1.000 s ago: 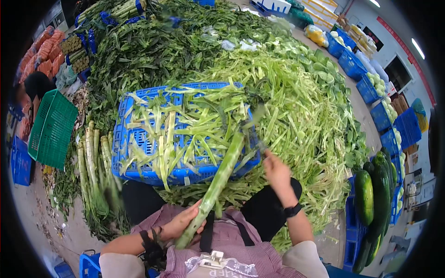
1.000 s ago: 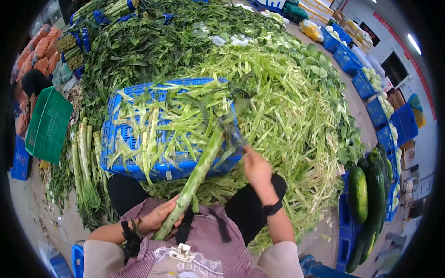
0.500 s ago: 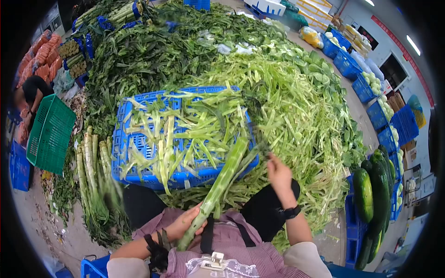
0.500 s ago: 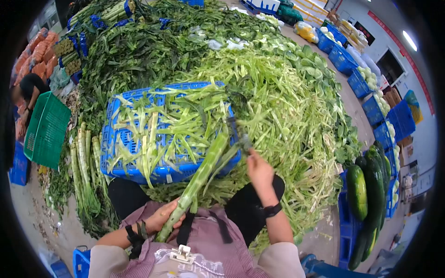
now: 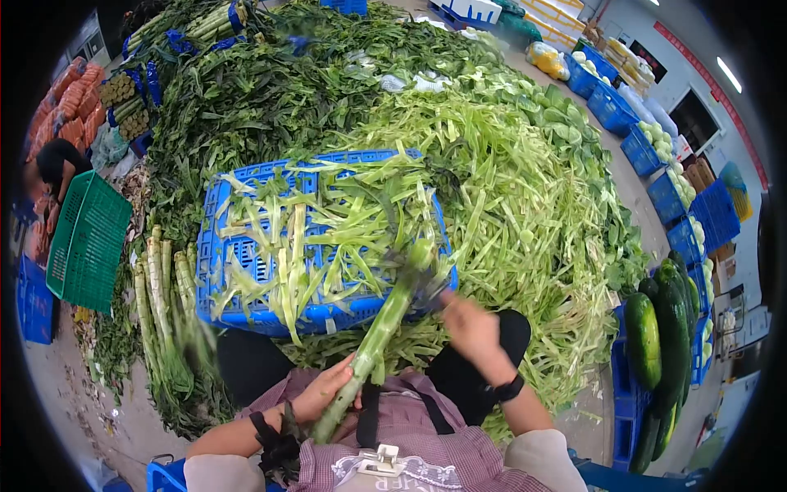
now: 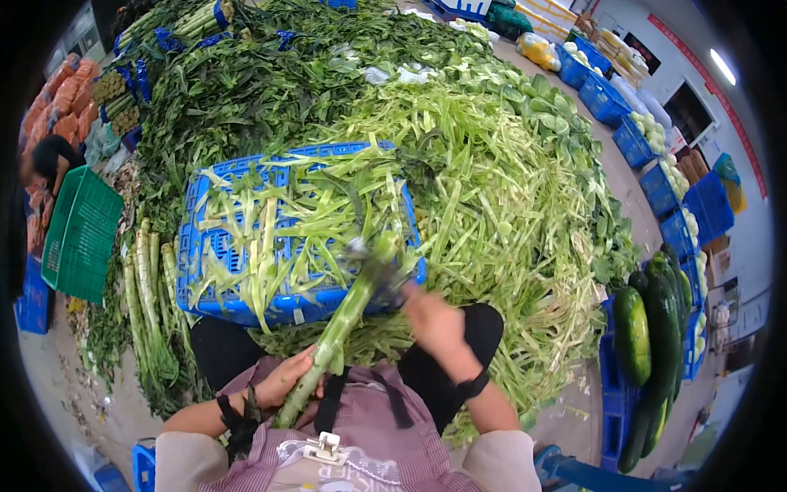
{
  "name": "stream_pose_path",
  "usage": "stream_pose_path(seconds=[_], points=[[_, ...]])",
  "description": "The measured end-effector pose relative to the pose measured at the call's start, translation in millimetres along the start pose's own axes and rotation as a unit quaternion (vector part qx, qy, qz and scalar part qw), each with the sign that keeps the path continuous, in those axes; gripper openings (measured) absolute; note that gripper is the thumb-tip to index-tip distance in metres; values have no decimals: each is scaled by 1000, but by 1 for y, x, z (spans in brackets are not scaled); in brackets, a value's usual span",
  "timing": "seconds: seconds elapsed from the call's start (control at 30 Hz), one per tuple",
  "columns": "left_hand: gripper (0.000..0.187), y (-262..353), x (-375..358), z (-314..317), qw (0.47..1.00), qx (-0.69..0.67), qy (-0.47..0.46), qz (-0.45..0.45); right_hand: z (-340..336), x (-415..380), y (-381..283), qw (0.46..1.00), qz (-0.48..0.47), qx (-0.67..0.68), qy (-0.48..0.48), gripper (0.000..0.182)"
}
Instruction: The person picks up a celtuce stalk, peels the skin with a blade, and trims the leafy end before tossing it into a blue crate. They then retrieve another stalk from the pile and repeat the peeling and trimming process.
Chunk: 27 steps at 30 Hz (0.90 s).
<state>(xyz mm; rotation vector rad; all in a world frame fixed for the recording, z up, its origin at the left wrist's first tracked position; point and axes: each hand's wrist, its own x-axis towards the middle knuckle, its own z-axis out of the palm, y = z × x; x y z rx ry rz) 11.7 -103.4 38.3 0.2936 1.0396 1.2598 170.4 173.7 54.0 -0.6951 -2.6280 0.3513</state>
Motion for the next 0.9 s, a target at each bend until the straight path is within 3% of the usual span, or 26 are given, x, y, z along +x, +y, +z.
stream_pose_path(seconds=[0.03, 0.07, 0.1, 0.13, 0.2, 0.27, 0.33, 0.4, 0.43, 0.5, 0.53, 0.57, 0.6, 0.63, 0.67, 0.73, 0.77, 0.8, 0.9], points=[[59, 2, -1, -1, 995, -95, -6, -25, -7, -3, -38, 984, -45, -90, -144, 35], [59, 2, -2, -3, 995, -93, -5, -27, 12, -25, -43, 978, -171, 5, -123, 38], [57, 3, -1, -5, 996, -88, -3, -34, 15, -29, -56, 964, -237, 96, -72, 38], [56, 4, -1, -8, 996, -82, -1, -42, 15, -19, -54, 965, -235, 99, -69, 38], [54, 6, -5, -6, 996, -74, -2, -57, 10, 16, -40, 974, -35, -129, -183, 38], [54, 10, -4, 6, 998, -63, -16, -19, 30, 26, 40, 992, 114, -20, 55, 36], [53, -3, -5, 2, 995, -85, -29, -31, 38, 29, 92, 970, 203, -68, 118, 32], [50, -3, -6, -3, 988, -144, -35, -53, 23, 23, 59, 972, 199, 24, 124, 30], [48, 2, -4, -3, 983, -164, -31, -76, 15, 14, 30, 980, 191, 30, 47, 30], [43, 0, -1, -6, 969, -226, -31, -92, 20, -9, -20, 998, -1, 40, 38, 30], [42, -2, 3, -11, 963, -249, -42, -97, 16, -16, -47, 995, -83, 9, -59, 33], [43, -5, 6, -14, 969, -221, -26, -111, 16, -28, -62, 980, -172, 58, -82, 36], [45, -10, 8, -15, 973, -193, -8, -125, 22, -28, -70, 959, -255, 126, -16, 34], [49, -15, 6, -15, 961, -227, 10, -159, 17, -14, -71, 977, -157, 1, -146, 34], [50, -14, 2, -13, 971, -196, 4, -140, 11, 5, -71, 953, -51, -123, -272, 35], [51, -15, 0, -9, 977, -176, 7, -123, 42, 16, 27, 993, 102, -63, -2, 28], [51, -14, -2, -7, 977, -174, 6, -121, 29, 31, 45, 989, 134, -16, 60, 28], [52, -14, -3, -6, 983, -152, 8, -99, 35, 35, 71, 971, 223, -64, 54, 31], [57, -13, 3, -13, 991, -113, 0, -71, 26, 28, 74, 967, 242, -11, 72, 35]])
